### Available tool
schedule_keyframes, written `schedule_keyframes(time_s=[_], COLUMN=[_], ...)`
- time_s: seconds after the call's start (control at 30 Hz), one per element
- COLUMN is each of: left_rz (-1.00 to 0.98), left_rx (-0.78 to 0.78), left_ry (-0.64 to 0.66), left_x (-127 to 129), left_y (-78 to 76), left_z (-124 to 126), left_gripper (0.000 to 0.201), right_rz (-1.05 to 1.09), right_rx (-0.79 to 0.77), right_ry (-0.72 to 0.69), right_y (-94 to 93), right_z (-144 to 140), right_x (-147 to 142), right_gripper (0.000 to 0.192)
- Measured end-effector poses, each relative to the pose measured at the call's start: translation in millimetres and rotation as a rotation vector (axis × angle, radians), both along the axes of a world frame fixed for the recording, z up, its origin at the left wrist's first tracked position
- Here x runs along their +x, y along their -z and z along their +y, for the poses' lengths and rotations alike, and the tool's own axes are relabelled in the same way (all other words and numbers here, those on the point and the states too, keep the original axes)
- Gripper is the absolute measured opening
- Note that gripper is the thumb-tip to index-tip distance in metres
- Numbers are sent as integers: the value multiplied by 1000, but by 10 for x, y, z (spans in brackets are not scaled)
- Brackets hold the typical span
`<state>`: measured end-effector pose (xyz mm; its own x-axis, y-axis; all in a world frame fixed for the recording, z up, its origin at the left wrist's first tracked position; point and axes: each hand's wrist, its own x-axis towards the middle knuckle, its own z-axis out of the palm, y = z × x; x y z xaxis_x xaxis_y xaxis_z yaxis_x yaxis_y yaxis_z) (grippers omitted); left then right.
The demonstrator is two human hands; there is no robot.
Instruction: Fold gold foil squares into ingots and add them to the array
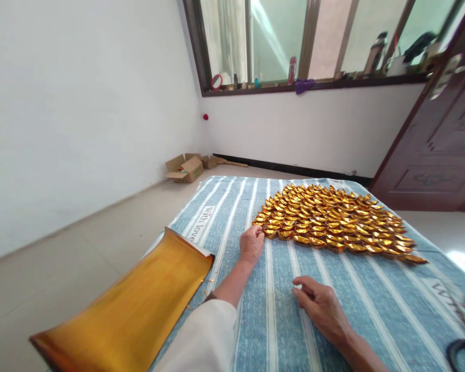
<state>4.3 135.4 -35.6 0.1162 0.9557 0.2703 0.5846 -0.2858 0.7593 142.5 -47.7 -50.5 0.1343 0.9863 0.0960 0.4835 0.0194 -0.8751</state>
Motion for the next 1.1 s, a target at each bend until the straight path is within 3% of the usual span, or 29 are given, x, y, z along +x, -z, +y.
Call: schedule_keyframes(time_s=[0.43,0.77,1.1], left_rz=[16,8,78], left_rx=[-7,-143,-129], left_ry=[-26,303,380], left_x=[-80,58,239], left_y=[-139,-47,-117], left_z=[-57,-244,-232], left_gripper=[21,16,22], right_rz=[-33,-72,-45], right_rx=[3,18,32], right_ry=[-3,36,28], right_y=[56,27,10], right_z=[7,17,32], right_x=[37,-1,-11], right_gripper=[31,32,29])
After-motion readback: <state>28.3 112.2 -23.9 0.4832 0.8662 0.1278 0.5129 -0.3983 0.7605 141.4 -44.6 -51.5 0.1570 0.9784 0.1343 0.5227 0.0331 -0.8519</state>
